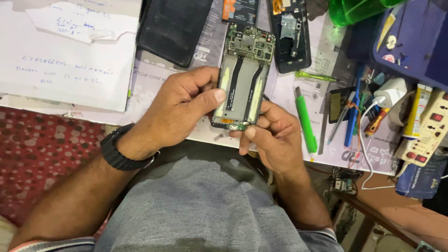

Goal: The person disassembles a mobile phone on a workbench, using a screwdriver and a green plastic tool to detach internal components including the motherboard and connector cables.

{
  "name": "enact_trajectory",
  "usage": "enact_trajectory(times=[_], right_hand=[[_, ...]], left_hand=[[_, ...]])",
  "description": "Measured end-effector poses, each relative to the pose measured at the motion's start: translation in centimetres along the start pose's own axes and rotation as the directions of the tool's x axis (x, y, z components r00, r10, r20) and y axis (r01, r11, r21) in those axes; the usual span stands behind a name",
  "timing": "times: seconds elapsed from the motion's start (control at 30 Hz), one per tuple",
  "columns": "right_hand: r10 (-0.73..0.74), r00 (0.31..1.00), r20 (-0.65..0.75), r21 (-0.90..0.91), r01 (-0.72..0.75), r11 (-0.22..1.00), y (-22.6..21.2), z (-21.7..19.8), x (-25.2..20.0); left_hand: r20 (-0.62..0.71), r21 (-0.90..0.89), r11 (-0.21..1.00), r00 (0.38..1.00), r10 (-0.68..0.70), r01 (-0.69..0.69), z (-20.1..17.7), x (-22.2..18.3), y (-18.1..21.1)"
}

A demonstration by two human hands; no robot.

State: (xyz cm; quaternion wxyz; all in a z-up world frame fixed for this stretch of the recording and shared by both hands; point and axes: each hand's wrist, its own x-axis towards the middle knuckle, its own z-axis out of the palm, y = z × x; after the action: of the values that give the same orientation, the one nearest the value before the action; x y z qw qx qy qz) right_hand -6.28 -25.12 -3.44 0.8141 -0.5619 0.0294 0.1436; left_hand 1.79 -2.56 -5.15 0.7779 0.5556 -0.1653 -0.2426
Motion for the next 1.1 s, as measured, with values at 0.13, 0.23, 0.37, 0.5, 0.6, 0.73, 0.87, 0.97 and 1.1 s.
enact_trajectory(times=[0.13,0.23,0.37,0.5,0.6,0.73,0.87,0.97,1.1], right_hand=[[-0.012,1.0,-0.014,-0.016,0.011,1.0,0.2,0.6,0.5],[-0.032,0.999,-0.03,-0.073,0.03,0.997,0.1,0.9,0.4],[-0.05,0.998,-0.033,-0.167,0.044,0.985,0.1,0.9,-0.1],[-0.062,0.998,-0.032,-0.178,0.055,0.983,0.1,0.8,-0.2],[-0.071,0.997,-0.025,-0.176,0.065,0.982,0.2,0.6,-0.3],[-0.063,0.998,-0.019,-0.175,0.059,0.983,0.4,0.4,-0.5],[-0.071,0.997,-0.002,-0.18,0.07,0.981,0.6,0.0,-0.3],[-0.067,0.998,0.008,-0.175,0.067,0.982,0.7,-0.2,-0.4],[-0.065,0.998,-0.002,-0.193,0.063,0.979,0.9,-0.3,-0.5]], left_hand=[[-0.023,-0.007,1.0,1.0,-0.015,0.015,-0.2,0.0,-0.2],[-0.01,-0.044,0.999,1.0,-0.004,0.003,-0.1,0.2,0.0],[0.012,-0.006,1.0,1.0,0.004,-0.004,-0.2,0.2,-0.2],[0.02,0.023,1.0,1.0,0.001,-0.001,-0.2,0.3,-0.2],[0.035,0.019,1.0,0.999,0.008,-0.008,-0.2,0.3,-0.2],[0.037,0.105,0.994,0.999,0.039,-0.043,-0.3,0.2,-0.2],[0.032,0.104,0.993,0.998,0.048,-0.051,-0.1,0.3,-0.1],[0.044,0.127,0.99,0.997,0.056,-0.061,-0.2,0.2,0.0],[0.046,0.138,0.987,0.996,0.08,-0.086,-0.1,0.2,-0.2]])
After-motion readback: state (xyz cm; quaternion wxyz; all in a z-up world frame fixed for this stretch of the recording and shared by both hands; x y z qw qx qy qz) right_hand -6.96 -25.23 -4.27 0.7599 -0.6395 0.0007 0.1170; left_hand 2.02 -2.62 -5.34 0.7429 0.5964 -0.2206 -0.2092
